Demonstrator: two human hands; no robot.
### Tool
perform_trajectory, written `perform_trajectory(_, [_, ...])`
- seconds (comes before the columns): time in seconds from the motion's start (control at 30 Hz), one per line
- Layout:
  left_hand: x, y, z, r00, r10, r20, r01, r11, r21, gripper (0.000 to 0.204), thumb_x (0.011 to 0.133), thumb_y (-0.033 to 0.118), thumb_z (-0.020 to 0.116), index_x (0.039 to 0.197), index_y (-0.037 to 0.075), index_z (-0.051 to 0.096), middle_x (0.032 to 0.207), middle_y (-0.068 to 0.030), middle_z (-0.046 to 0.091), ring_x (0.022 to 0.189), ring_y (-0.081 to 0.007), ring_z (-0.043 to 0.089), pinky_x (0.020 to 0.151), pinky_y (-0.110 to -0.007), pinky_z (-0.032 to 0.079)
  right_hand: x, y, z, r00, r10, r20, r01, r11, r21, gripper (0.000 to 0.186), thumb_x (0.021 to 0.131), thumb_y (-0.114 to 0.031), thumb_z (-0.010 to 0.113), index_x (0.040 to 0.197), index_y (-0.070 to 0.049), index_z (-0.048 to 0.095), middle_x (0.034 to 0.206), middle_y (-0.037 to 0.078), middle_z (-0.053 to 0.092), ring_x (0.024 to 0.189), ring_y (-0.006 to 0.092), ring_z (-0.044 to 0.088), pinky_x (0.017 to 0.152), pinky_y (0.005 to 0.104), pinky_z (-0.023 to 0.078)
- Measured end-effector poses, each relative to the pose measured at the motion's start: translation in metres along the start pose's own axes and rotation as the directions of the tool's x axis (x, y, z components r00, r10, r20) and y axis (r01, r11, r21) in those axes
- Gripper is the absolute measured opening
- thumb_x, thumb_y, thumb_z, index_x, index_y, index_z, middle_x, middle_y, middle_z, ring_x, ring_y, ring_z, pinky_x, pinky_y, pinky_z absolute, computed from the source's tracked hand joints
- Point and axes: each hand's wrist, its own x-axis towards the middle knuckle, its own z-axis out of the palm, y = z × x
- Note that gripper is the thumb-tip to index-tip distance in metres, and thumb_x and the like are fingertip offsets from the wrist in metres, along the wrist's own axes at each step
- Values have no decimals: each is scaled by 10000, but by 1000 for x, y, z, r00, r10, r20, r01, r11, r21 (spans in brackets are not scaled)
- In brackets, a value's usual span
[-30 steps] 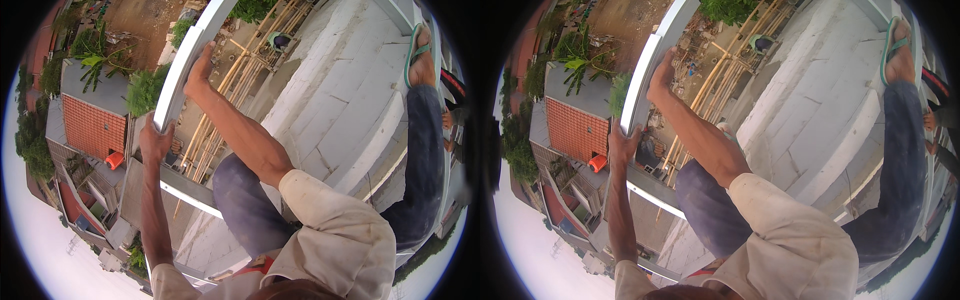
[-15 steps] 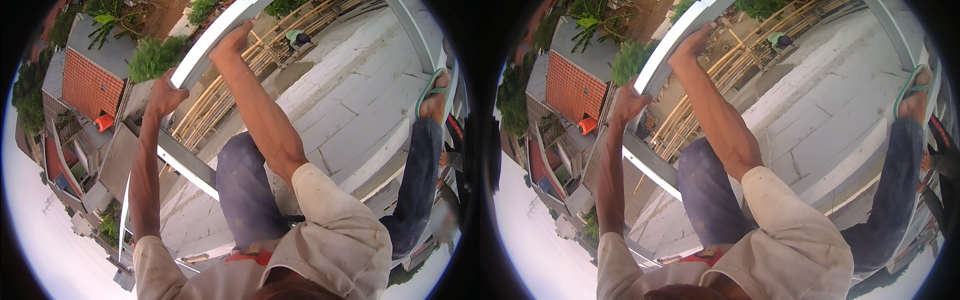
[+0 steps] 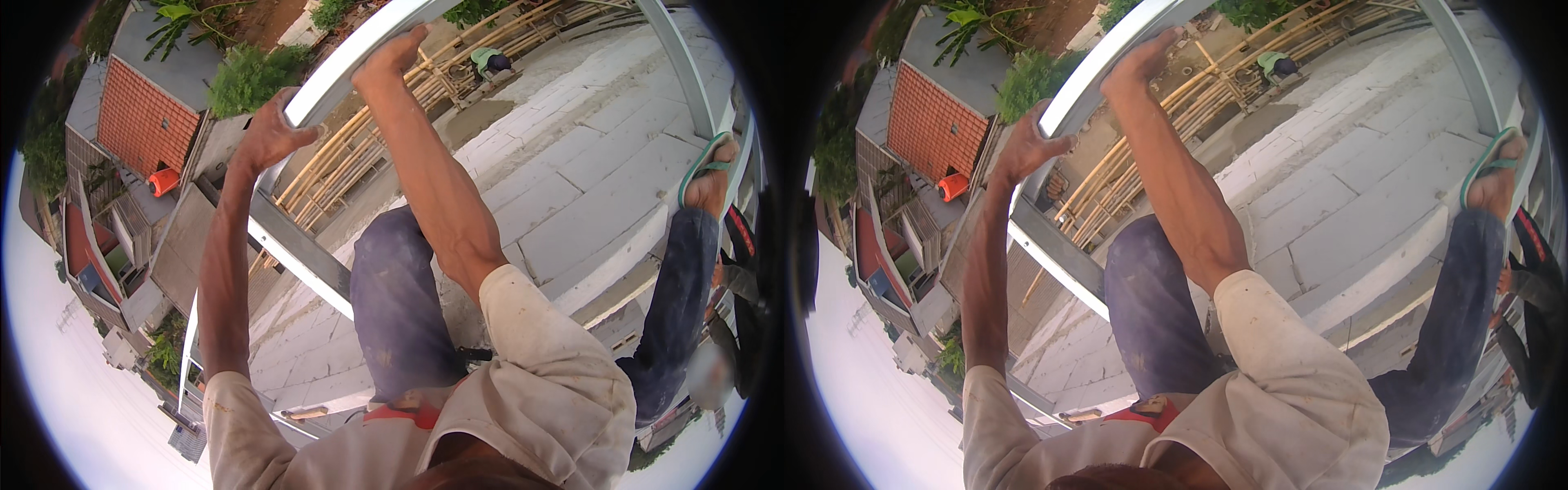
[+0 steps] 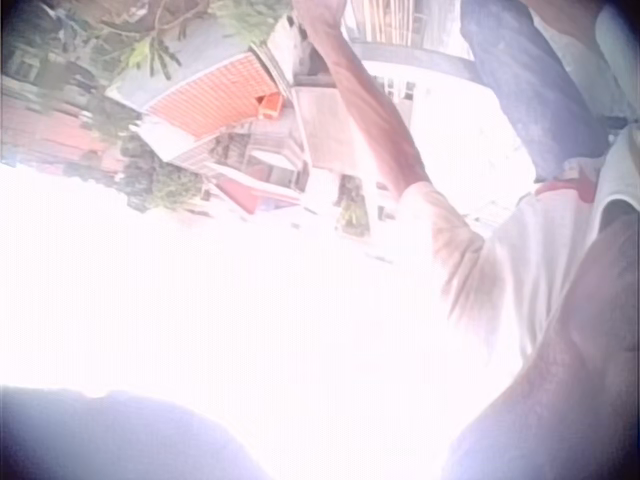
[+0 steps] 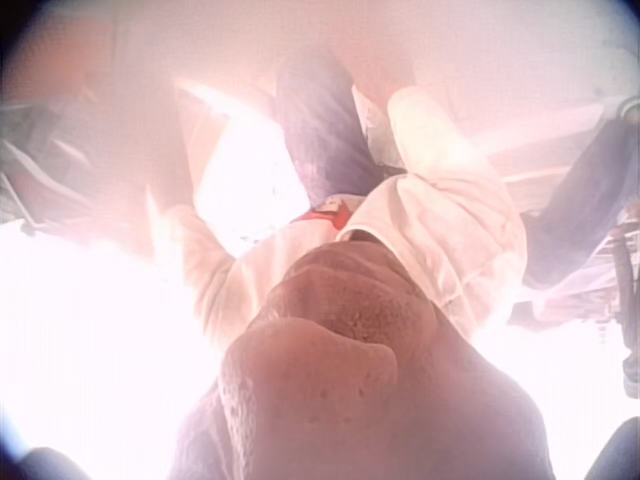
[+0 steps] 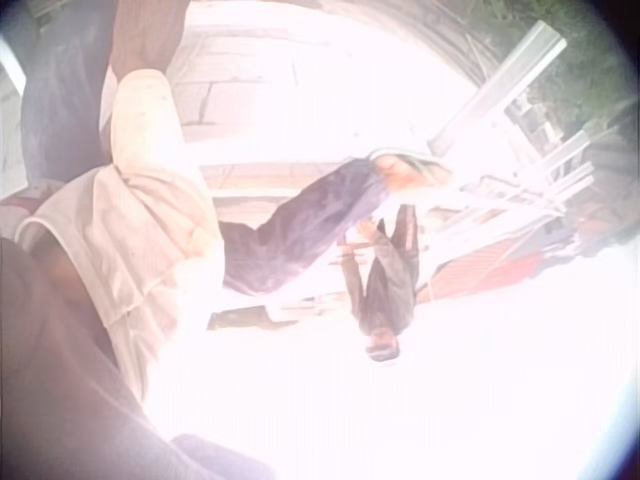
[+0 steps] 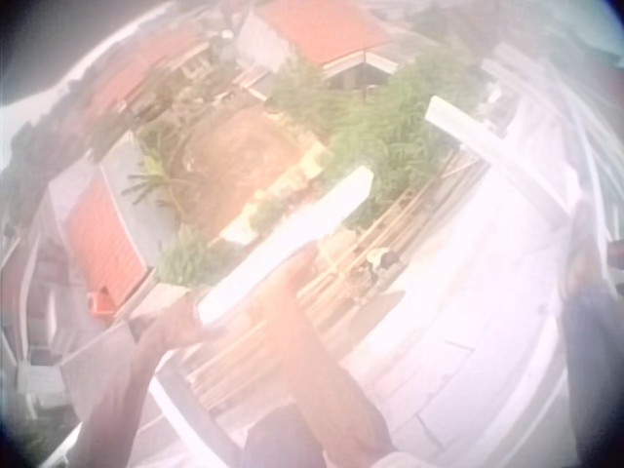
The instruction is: The person positions a long white metal beam onto a roof truss framework and secures it using a green cordless drill. Another worker assists by handing over screws and holding parts of the structure. The person drills multiple fasteners into the beam to attach it to the existing frame.
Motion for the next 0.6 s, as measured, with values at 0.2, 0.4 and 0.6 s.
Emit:
perform_trajectory(0.2, [3, 21, -11, 979, -154, 134, 151, 988, 33, 857, 753, 312, 730, 1443, -131, 482, 1254, -332, 664, 1152, -396, 662, 1056, -424, 503, -2, -4, 9, 998, 15, -61, -15, 1000, -8, 980, 970, -786, 363, 1598, -36, 306, 1638, 168, 344, 1437, 335, 419, 1197, 508, 316])
perform_trajectory(0.4, [7, 25, -15, 979, -147, 139, 141, 989, 54, 889, 688, 318, 712, 1408, -157, 494, 1170, -355, 681, 1058, -405, 688, 998, -416, 529, -12, -5, 14, 991, 27, -132, -32, 999, -35, 973, 973, -783, 368, 1578, -22, 343, 1618, 168, 380, 1411, 322, 448, 1178, 490, 342])
perform_trajectory(0.6, [9, 23, -12, 971, -208, 117, 205, 978, 40, 745, 647, 342, 719, 1191, -157, 626, 967, -315, 713, 879, -384, 690, 842, -423, 550, -17, -1, 2, 997, 9, -74, -17, 993, -120, 970, 986, -781, 355, 1601, -32, 306, 1627, 159, 364, 1435, 323, 423, 1197, 466, 322])
